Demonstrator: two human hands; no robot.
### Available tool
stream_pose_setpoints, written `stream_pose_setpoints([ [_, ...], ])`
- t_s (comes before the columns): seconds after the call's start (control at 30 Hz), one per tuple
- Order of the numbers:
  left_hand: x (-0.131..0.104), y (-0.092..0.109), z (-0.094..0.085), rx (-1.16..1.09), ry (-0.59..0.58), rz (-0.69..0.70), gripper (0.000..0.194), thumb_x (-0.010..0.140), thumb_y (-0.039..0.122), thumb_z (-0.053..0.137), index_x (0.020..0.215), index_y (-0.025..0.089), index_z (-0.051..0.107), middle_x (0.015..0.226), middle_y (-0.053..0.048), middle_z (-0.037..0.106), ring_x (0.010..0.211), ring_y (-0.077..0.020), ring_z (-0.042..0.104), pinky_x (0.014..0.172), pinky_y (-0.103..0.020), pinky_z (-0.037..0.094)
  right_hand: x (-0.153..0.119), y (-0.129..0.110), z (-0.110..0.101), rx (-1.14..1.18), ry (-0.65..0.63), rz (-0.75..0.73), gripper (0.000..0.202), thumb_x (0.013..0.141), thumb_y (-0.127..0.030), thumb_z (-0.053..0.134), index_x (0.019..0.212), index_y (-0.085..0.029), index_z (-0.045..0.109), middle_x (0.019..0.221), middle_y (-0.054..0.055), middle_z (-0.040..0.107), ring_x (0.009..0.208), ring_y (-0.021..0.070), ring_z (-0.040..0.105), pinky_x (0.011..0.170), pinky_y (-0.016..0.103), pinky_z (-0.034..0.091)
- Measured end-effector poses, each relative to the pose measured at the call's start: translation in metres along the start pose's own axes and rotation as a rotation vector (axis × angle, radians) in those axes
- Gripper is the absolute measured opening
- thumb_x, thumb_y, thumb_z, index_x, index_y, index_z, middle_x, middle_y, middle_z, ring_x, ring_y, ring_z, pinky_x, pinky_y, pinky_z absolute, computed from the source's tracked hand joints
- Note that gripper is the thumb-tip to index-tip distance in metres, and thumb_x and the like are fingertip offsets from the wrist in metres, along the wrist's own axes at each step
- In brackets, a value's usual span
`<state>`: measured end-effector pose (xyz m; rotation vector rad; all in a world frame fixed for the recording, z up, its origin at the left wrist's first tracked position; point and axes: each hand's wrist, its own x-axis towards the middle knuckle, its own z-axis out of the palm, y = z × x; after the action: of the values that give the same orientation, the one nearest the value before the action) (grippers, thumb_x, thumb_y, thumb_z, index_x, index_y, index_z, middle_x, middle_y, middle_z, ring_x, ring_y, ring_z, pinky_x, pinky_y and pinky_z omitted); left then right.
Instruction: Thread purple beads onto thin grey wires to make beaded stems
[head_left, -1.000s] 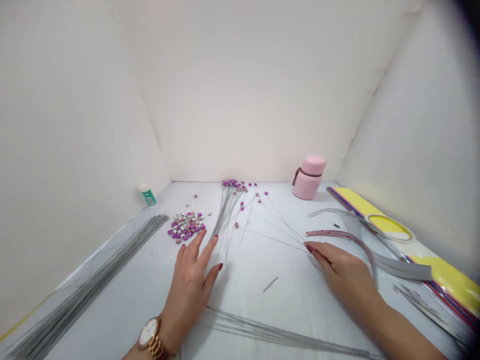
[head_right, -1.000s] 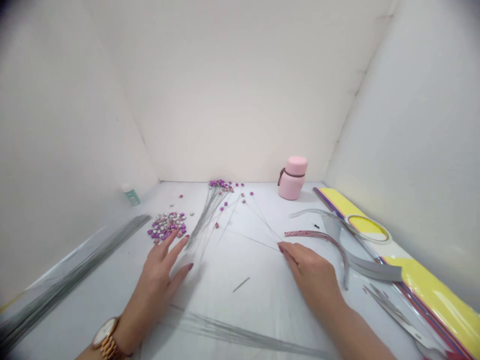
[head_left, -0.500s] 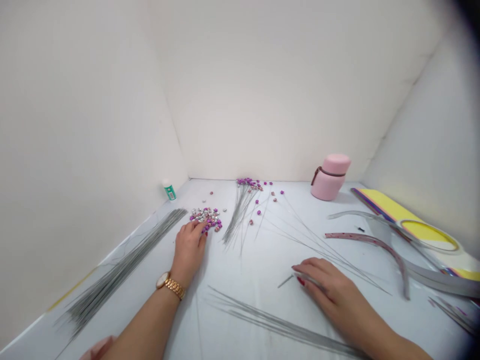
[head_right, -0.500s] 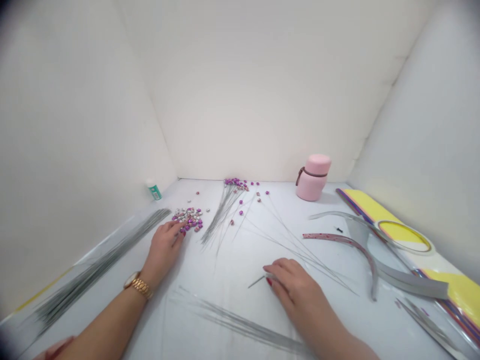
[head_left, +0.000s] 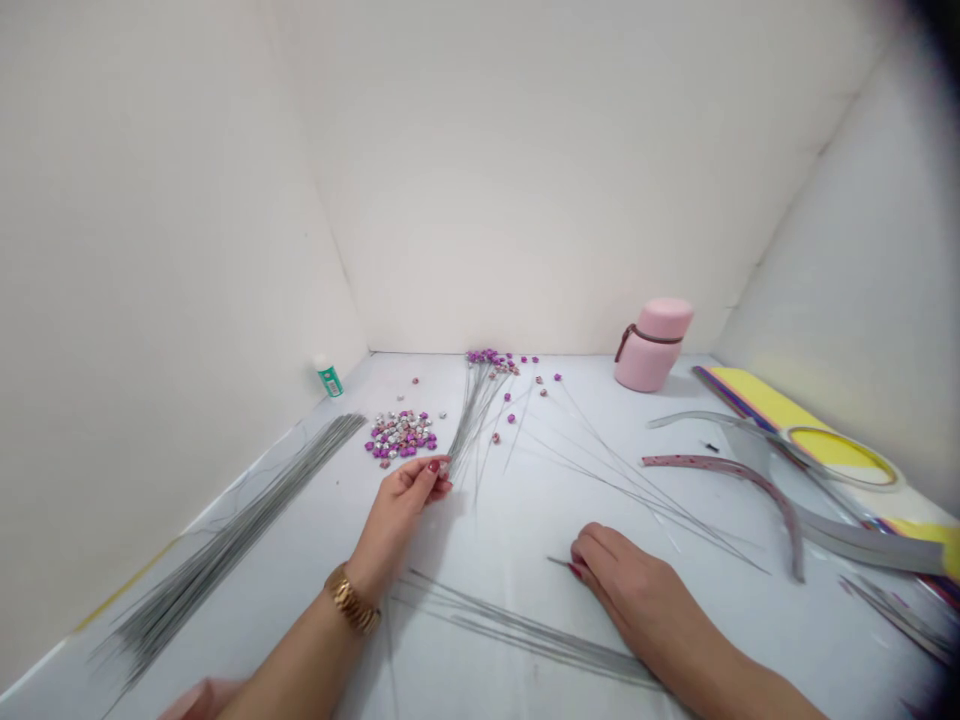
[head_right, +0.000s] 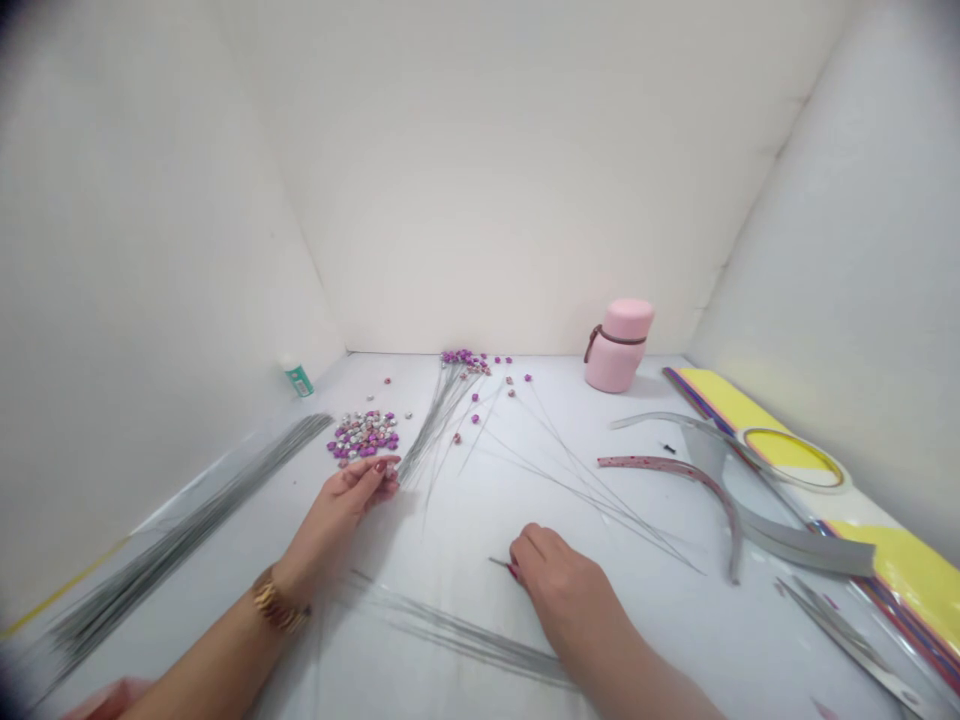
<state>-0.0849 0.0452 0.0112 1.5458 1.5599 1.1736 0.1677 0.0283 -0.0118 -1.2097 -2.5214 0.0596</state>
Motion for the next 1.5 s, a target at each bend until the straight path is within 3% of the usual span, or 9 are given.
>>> stream_pose_setpoints([
  [0.1, -0.019, 0.012, 0.013, -0.247, -0.139, -0.153, 0.031, 0.086, 0.03, 0.037, 0.1, 0.009, 0.055, 0.083, -0.009, 0.063, 0.071, -0.0116, 0.061, 0.067, -0.023, 0.051, -0.003, 0.002, 0.002, 0.027, -0.022, 0.055, 0.02, 0.086, -0.016, 0.029, 0.071, -0.019, 0.043, 0.063, 0.0, 0.047, 0.052, 0.0122, 0.048, 0.048, 0.022, 0.04],
  [0.23, -0.034, 0.021, 0.026, -0.932, -0.27, -0.577, 0.016, 0.079, 0.019, 0.053, 0.092, 0.012, 0.058, 0.084, -0.007, 0.062, 0.066, -0.0058, 0.059, 0.065, -0.014, 0.049, -0.005, 0.001, -0.001, 0.055, -0.074, 0.067, 0.019, 0.086, -0.014, 0.03, 0.076, -0.02, 0.045, 0.063, -0.001, 0.048, 0.051, 0.012, 0.049, 0.049, 0.022, 0.04],
  [0.4, -0.036, 0.025, 0.029, -1.085, -0.275, -0.743, 0.022, 0.076, 0.012, 0.057, 0.098, 0.008, 0.057, 0.09, -0.011, 0.062, 0.076, -0.0091, 0.06, 0.069, -0.014, 0.049, -0.006, -0.003, -0.003, 0.018, -0.147, 0.032, 0.018, 0.084, -0.012, 0.032, 0.079, -0.019, 0.047, 0.069, 0.001, 0.049, 0.057, 0.0142, 0.051, 0.051, 0.024, 0.039],
  [0.5, -0.038, 0.027, 0.028, -1.129, -0.294, -0.774, 0.019, 0.077, 0.011, 0.054, 0.096, 0.008, 0.057, 0.089, -0.01, 0.061, 0.073, -0.0085, 0.059, 0.069, -0.015, 0.049, -0.006, -0.004, -0.003, 0.044, -0.172, 0.074, 0.019, 0.084, -0.013, 0.032, 0.073, -0.02, 0.045, 0.067, 0.001, 0.049, 0.055, 0.0142, 0.05, 0.052, 0.026, 0.04],
  [0.73, -0.043, 0.033, 0.033, -1.052, -0.306, -0.725, 0.015, 0.081, 0.022, 0.051, 0.09, 0.013, 0.058, 0.064, 0.001, 0.052, 0.05, -0.0038, 0.047, 0.046, -0.014, 0.042, -0.003, -0.008, -0.013, 0.302, -0.209, 0.33, 0.018, 0.087, -0.02, 0.027, 0.086, -0.021, 0.045, 0.055, -0.003, 0.051, 0.046, 0.0139, 0.051, 0.047, 0.024, 0.04],
  [0.87, -0.045, 0.036, 0.034, -0.963, -0.337, -0.67, 0.021, 0.08, 0.025, 0.051, 0.092, 0.01, 0.059, 0.069, -0.002, 0.055, 0.056, -0.0048, 0.049, 0.054, -0.015, 0.043, -0.002, -0.01, -0.017, 0.417, -0.186, 0.325, 0.02, 0.087, -0.021, 0.029, 0.097, -0.022, 0.045, 0.068, -0.001, 0.057, 0.058, 0.0133, 0.055, 0.056, 0.023, 0.042],
  [1.1, -0.049, 0.036, 0.037, -0.955, -0.402, -0.581, 0.023, 0.083, 0.028, 0.046, 0.094, 0.011, 0.055, 0.075, -0.006, 0.059, 0.061, -0.008, 0.051, 0.061, -0.02, 0.042, -0.003, -0.014, -0.018, 0.519, -0.222, 0.424, 0.014, 0.086, -0.022, 0.029, 0.08, -0.022, 0.042, 0.055, -0.005, 0.047, 0.047, 0.011, 0.045, 0.047, 0.02, 0.036],
  [1.37, -0.055, 0.039, 0.044, -0.876, -0.382, -0.646, 0.023, 0.08, 0.029, 0.051, 0.077, 0.008, 0.059, 0.058, 0.001, 0.049, 0.051, -0.0038, 0.042, 0.051, -0.015, 0.036, -0.013, -0.037, -0.022, 0.651, -0.253, 0.276, 0.02, 0.088, -0.028, 0.028, 0.081, -0.022, 0.045, 0.05, -0.007, 0.04, 0.043, 0.0098, 0.038, 0.045, 0.019, 0.032],
  [1.5, -0.059, 0.04, 0.05, -0.905, -0.401, -0.736, 0.018, 0.078, 0.027, 0.054, 0.076, 0.01, 0.058, 0.058, 0.002, 0.048, 0.048, -0.0034, 0.04, 0.048, -0.014, 0.037, -0.014, -0.041, -0.024, 0.698, -0.206, 0.187, 0.019, 0.088, -0.023, 0.03, 0.088, -0.022, 0.049, 0.064, -0.003, 0.055, 0.053, 0.0098, 0.05, 0.054, 0.018, 0.038],
])
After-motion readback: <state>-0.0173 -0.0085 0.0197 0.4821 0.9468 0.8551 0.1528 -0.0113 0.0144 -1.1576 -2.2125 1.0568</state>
